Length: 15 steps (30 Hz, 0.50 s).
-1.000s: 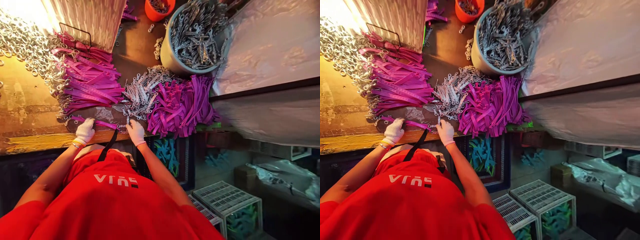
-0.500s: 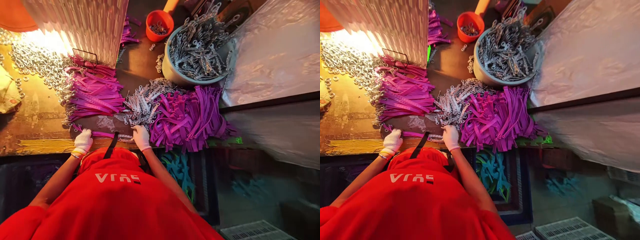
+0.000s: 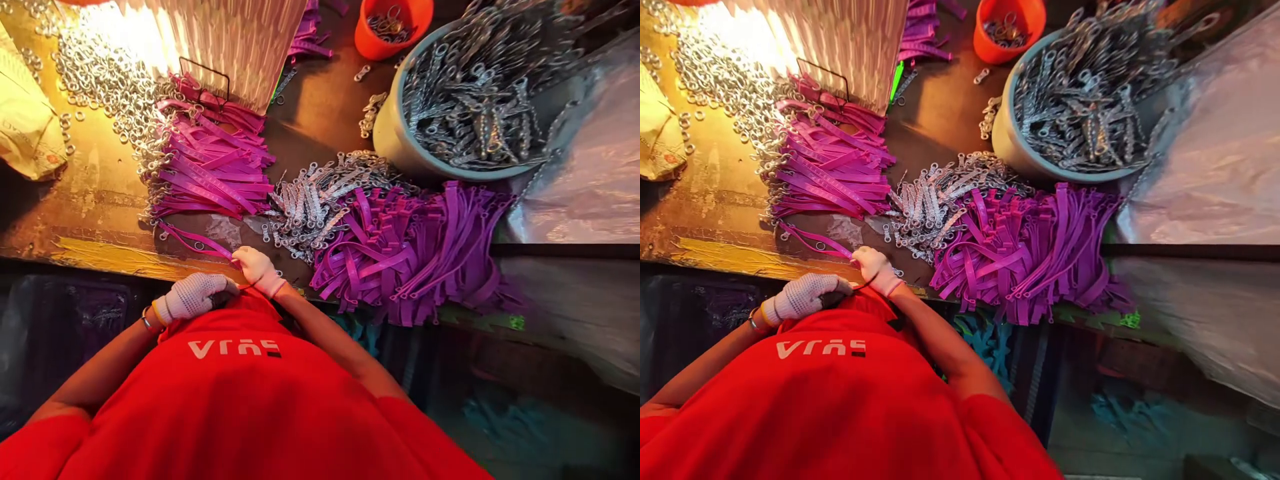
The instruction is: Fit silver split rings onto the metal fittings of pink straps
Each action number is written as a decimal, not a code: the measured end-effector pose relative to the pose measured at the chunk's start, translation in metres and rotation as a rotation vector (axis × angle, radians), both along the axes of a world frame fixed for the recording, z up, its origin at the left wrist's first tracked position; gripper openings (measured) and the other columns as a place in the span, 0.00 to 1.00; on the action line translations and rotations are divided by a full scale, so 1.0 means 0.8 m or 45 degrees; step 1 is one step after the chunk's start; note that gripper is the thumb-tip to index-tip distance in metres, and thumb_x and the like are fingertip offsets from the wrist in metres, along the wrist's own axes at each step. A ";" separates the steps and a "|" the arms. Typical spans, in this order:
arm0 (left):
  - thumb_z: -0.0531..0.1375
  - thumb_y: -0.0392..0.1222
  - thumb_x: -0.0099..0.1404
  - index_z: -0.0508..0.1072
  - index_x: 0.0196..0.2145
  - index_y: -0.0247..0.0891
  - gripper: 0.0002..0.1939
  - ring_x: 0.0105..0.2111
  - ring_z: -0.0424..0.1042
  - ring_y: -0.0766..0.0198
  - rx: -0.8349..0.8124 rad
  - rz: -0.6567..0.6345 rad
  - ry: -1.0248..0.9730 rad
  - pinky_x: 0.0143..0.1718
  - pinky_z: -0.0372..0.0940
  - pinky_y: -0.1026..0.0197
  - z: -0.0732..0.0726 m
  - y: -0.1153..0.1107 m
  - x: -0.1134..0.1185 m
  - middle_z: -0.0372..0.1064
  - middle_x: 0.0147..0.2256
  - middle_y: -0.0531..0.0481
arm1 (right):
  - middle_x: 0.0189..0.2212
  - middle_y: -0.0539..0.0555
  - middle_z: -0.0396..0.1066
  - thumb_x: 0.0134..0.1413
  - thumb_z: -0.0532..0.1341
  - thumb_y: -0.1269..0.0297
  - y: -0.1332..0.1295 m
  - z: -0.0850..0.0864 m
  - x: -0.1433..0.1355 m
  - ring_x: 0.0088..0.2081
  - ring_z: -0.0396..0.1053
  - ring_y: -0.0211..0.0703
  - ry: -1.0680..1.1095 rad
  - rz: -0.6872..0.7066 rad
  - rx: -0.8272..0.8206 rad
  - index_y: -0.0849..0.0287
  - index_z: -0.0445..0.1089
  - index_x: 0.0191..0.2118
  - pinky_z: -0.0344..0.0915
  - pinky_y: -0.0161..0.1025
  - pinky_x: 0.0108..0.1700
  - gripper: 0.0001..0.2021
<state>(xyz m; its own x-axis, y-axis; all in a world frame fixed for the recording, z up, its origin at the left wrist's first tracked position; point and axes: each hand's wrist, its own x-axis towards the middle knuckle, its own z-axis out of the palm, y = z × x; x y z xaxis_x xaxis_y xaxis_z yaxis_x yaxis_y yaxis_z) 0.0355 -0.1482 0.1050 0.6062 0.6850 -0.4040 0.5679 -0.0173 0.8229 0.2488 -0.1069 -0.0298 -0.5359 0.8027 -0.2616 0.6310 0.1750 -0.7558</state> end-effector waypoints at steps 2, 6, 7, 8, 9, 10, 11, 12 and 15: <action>0.55 0.37 0.66 0.77 0.52 0.50 0.20 0.48 0.76 0.57 -0.033 -0.124 0.206 0.51 0.66 0.60 0.000 -0.004 -0.008 0.77 0.49 0.51 | 0.43 0.57 0.75 0.57 0.62 0.69 0.003 0.004 -0.003 0.42 0.70 0.46 -0.048 0.104 -0.019 0.57 0.76 0.38 0.64 0.38 0.48 0.05; 0.56 0.33 0.62 0.79 0.48 0.50 0.21 0.43 0.78 0.54 -0.149 -0.155 0.487 0.44 0.67 0.60 -0.013 -0.014 -0.034 0.79 0.43 0.48 | 0.47 0.58 0.75 0.58 0.60 0.71 0.011 0.011 0.012 0.46 0.70 0.47 -0.136 0.064 -0.027 0.57 0.77 0.40 0.63 0.40 0.53 0.08; 0.57 0.33 0.61 0.80 0.46 0.49 0.19 0.40 0.78 0.54 -0.189 -0.143 0.530 0.41 0.67 0.61 -0.017 -0.017 -0.041 0.79 0.40 0.48 | 0.49 0.59 0.74 0.59 0.58 0.72 0.013 0.012 0.019 0.49 0.69 0.47 -0.157 0.007 -0.023 0.57 0.77 0.42 0.63 0.41 0.54 0.11; 0.58 0.34 0.60 0.80 0.44 0.48 0.18 0.37 0.78 0.55 -0.221 -0.124 0.567 0.39 0.67 0.61 -0.021 -0.021 -0.046 0.79 0.37 0.48 | 0.51 0.59 0.73 0.60 0.56 0.74 0.014 0.014 0.027 0.51 0.69 0.46 -0.178 -0.064 -0.017 0.58 0.77 0.44 0.62 0.41 0.56 0.13; 0.58 0.34 0.59 0.81 0.42 0.47 0.16 0.36 0.77 0.55 -0.241 -0.102 0.584 0.38 0.67 0.61 -0.026 -0.024 -0.052 0.79 0.36 0.48 | 0.52 0.60 0.73 0.60 0.53 0.75 0.016 0.015 0.035 0.52 0.68 0.46 -0.198 -0.143 -0.011 0.59 0.76 0.46 0.62 0.41 0.57 0.16; 0.58 0.34 0.59 0.81 0.41 0.47 0.16 0.36 0.77 0.55 -0.245 -0.064 0.571 0.38 0.66 0.60 -0.030 -0.027 -0.057 0.79 0.36 0.48 | 0.52 0.60 0.73 0.61 0.51 0.75 0.017 0.016 0.042 0.53 0.68 0.46 -0.217 -0.222 -0.007 0.60 0.75 0.48 0.62 0.42 0.58 0.18; 0.58 0.35 0.60 0.80 0.41 0.45 0.15 0.37 0.77 0.55 -0.239 0.005 0.530 0.38 0.66 0.60 -0.033 -0.029 -0.063 0.79 0.37 0.47 | 0.51 0.61 0.73 0.61 0.50 0.75 0.017 0.018 0.049 0.53 0.69 0.46 -0.234 -0.294 -0.005 0.61 0.74 0.50 0.63 0.42 0.58 0.19; 0.58 0.36 0.61 0.80 0.40 0.44 0.14 0.36 0.76 0.56 -0.241 0.109 0.466 0.38 0.66 0.60 -0.036 -0.030 -0.068 0.78 0.37 0.47 | 0.50 0.61 0.74 0.61 0.49 0.74 0.016 0.020 0.055 0.52 0.70 0.46 -0.248 -0.353 -0.006 0.63 0.73 0.51 0.63 0.42 0.58 0.19; 0.59 0.44 0.64 0.78 0.41 0.39 0.12 0.26 0.70 0.63 -0.422 0.640 0.127 0.28 0.64 0.63 -0.036 -0.025 -0.080 0.73 0.29 0.48 | 0.49 0.61 0.75 0.62 0.51 0.71 0.012 0.030 0.064 0.51 0.72 0.47 -0.268 -0.469 -0.015 0.63 0.72 0.52 0.65 0.43 0.57 0.18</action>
